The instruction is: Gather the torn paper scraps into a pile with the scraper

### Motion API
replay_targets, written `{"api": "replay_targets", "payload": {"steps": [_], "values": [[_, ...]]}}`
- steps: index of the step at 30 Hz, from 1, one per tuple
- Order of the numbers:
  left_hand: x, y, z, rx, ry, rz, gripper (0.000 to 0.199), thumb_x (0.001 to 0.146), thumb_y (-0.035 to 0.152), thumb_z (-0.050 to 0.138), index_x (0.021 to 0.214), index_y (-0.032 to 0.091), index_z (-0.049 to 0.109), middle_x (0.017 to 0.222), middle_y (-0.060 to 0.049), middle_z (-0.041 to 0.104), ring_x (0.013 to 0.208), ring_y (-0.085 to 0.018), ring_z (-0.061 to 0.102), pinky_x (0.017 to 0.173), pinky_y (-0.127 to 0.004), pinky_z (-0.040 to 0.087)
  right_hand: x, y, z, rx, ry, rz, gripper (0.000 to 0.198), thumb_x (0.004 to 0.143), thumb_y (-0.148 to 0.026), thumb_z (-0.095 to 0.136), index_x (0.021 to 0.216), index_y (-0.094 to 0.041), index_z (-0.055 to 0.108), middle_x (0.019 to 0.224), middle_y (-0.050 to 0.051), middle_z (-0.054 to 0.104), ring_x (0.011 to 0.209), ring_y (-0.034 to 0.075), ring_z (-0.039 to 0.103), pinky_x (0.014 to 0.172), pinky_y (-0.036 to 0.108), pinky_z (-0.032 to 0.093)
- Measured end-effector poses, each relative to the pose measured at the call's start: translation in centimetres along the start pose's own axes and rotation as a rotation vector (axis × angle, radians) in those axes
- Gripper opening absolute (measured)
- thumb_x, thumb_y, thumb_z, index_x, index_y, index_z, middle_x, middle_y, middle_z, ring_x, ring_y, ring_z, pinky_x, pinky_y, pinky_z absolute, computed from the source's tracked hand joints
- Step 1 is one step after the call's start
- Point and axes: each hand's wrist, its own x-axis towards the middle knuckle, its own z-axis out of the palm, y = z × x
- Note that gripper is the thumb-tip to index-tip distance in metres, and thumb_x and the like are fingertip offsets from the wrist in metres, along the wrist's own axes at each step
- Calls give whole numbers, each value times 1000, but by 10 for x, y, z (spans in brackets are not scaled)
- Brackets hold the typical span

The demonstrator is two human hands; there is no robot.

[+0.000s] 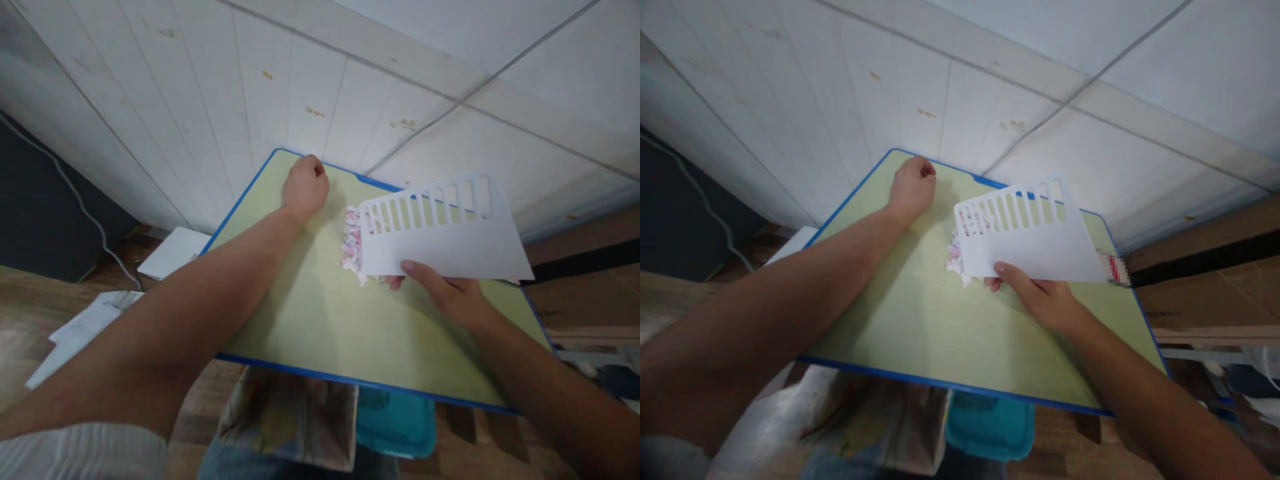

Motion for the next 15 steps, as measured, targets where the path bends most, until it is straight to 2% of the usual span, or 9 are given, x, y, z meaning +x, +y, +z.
{"api": "replay_targets", "payload": {"steps": [6, 9, 12, 15], "values": [[4, 0, 3, 149, -90, -14, 20, 96, 4, 69, 93, 24, 69, 120, -12, 75, 133, -42, 67, 128, -65, 48, -7, 9, 3, -8, -32, 86, 36, 98, -53, 79, 68, -33, 80, 76, 4, 84, 78, 29, 82, 80, 43, 72], [9, -6, 7, 80, -82, -19, 18, 96, 8, 70, 94, 26, 70, 117, -12, 73, 140, -42, 63, 130, -61, 47, -11, 5, -3, 37, -56, 105, 38, 95, -50, 81, 62, -33, 76, 71, 4, 82, 72, 29, 80, 76, 42, 70], [11, -11, 10, 4, -74, -3, 16, 96, 12, 73, 92, 26, 69, 114, -11, 71, 144, -41, 59, 130, -56, 47, -12, 3, -8, 79, 2, 90, 40, 99, -46, 77, 62, -32, 75, 72, 3, 81, 75, 28, 80, 84, 43, 70], [7, -7, 7, 58, -108, 33, 13, 99, 14, 75, 93, 25, 69, 115, -11, 73, 141, -40, 59, 133, -55, 43, -13, 4, -10, 59, 77, 72, 42, 105, -45, 71, 65, -32, 76, 77, 2, 82, 80, 27, 81, 93, 44, 69]]}}
